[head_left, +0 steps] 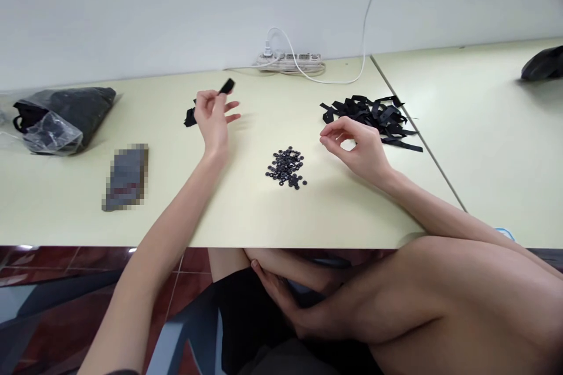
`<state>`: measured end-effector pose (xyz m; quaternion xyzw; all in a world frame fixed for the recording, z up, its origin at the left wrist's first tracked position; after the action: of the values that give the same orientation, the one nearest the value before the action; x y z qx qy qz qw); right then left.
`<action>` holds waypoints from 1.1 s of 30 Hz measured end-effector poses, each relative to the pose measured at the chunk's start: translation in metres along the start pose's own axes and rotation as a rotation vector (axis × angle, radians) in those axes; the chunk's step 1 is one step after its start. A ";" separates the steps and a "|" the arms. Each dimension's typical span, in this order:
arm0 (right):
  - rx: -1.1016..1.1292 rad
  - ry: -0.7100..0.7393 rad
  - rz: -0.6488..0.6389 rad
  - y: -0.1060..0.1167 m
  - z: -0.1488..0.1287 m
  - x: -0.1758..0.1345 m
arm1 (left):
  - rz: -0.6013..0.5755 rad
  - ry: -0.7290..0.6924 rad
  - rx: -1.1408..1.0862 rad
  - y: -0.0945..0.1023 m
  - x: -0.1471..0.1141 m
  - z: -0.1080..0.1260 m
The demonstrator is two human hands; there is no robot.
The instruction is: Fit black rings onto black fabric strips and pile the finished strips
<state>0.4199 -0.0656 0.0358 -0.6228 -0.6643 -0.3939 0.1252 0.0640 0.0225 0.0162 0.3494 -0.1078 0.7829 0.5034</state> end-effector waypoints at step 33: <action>-0.477 0.039 -0.061 0.013 0.057 0.006 | 0.472 0.433 -0.232 0.058 0.028 -0.056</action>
<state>0.4490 -0.0235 0.0070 -0.6067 -0.5686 -0.5550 -0.0246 -0.0175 0.0447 0.0035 0.0811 -0.1647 0.9164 0.3558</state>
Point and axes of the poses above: each hand's wrist, its own x-axis towards the middle knuckle, its own y-axis out of the back of the hand, z = x × y, the point moved 3 cm from there along x, towards the middle knuckle, and after that the axes turned 6 degrees about z, right-handed, at the moved point
